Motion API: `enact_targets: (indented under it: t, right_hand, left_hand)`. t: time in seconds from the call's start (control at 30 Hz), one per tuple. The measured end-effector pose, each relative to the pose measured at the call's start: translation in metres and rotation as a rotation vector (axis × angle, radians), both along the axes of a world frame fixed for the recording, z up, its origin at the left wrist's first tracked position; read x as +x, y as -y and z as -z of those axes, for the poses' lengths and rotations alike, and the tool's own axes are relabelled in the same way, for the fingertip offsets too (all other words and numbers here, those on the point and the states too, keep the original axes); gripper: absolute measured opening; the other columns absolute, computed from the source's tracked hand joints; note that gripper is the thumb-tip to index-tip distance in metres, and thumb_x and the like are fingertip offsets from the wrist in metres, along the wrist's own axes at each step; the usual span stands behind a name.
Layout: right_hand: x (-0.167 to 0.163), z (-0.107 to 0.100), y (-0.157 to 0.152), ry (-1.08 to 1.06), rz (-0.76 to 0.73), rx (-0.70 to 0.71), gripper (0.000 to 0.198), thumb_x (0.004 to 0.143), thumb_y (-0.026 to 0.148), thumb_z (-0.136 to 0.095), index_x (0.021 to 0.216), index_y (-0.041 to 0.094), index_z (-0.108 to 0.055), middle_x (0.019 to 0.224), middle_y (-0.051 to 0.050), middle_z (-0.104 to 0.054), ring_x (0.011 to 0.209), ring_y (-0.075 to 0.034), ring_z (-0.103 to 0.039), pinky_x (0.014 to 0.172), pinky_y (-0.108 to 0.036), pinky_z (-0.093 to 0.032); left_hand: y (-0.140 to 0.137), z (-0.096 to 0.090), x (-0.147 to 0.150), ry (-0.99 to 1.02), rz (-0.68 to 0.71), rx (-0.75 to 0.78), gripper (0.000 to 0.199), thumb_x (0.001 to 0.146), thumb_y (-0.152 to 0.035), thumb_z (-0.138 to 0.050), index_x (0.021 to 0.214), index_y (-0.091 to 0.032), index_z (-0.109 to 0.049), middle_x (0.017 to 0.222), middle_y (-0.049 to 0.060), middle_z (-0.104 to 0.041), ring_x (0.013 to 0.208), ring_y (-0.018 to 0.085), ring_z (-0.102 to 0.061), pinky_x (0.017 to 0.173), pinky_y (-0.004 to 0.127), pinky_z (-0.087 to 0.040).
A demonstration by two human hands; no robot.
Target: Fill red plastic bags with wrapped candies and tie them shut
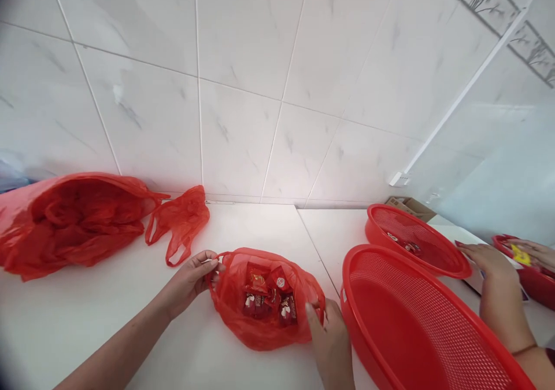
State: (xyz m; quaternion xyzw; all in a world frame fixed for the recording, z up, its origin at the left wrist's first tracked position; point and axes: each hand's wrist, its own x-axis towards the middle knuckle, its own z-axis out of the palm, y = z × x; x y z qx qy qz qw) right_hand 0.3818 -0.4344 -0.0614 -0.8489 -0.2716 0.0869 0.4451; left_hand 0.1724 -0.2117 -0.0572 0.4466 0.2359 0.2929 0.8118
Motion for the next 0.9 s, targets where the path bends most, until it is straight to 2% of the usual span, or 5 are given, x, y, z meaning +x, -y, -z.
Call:
enact_targets:
  t: [0.27, 0.37, 0.5, 0.7, 0.9]
  right_hand:
    - [0.017, -0.110, -0.037, -0.208, -0.059, 0.575, 0.029, 0.073, 0.046, -0.068, 0.085, 0.020, -0.064, 0.079, -0.001, -0.065, 0.073, -0.016, -0.059, 0.064, -0.025, -0.048]
    - [0.019, -0.127, -0.044, -0.265, -0.055, 0.836, 0.025, 0.070, 0.042, -0.073, 0.080, 0.021, -0.064, 0.082, 0.001, -0.065, 0.078, -0.013, -0.061, 0.071, -0.025, -0.049]
    - [0.014, -0.126, -0.046, -0.263, -0.083, 0.796, 0.023, 0.073, 0.042, -0.071, 0.083, 0.021, -0.066, 0.086, 0.000, -0.066, 0.079, -0.014, -0.062, 0.071, -0.025, -0.050]
    - [0.022, -0.089, -0.030, -0.113, -0.282, 0.729, 0.037, 0.073, 0.046, -0.069, 0.101, 0.022, -0.065, 0.109, -0.008, -0.064, 0.100, -0.024, -0.060, 0.084, -0.035, -0.050]
    - [0.029, -0.024, -0.029, -0.283, -0.614, 0.466, 0.093, 0.056, 0.068, -0.072, 0.134, 0.028, -0.040, 0.137, -0.017, -0.046, 0.119, -0.035, -0.051, 0.092, -0.050, -0.046]
  left_hand:
    - [-0.004, -0.092, -0.011, 0.172, -0.282, 0.250, 0.024, 0.076, -0.027, -0.071, 0.093, -0.022, -0.055, 0.070, -0.004, -0.065, 0.060, 0.009, -0.056, 0.059, 0.019, -0.044]
    - [0.000, -0.123, -0.019, 0.261, -0.362, 0.388, 0.021, 0.077, -0.024, -0.070, 0.092, -0.021, -0.056, 0.070, -0.003, -0.065, 0.061, 0.009, -0.057, 0.060, 0.020, -0.045]
    - [0.008, -0.140, -0.026, 0.226, -0.405, 0.484, 0.023, 0.076, -0.024, -0.071, 0.095, -0.021, -0.059, 0.079, 0.000, -0.067, 0.071, 0.012, -0.060, 0.066, 0.023, -0.048]
    - [0.014, -0.125, -0.051, 0.072, -0.401, 0.716, 0.039, 0.077, -0.027, -0.070, 0.113, -0.025, -0.055, 0.096, 0.005, -0.065, 0.088, 0.018, -0.060, 0.074, 0.028, -0.050]
    - [0.016, -0.053, -0.089, -0.246, -0.522, 0.691, 0.056, 0.071, -0.032, -0.074, 0.123, -0.027, -0.051, 0.108, 0.008, -0.061, 0.100, 0.026, -0.057, 0.084, 0.035, -0.047]
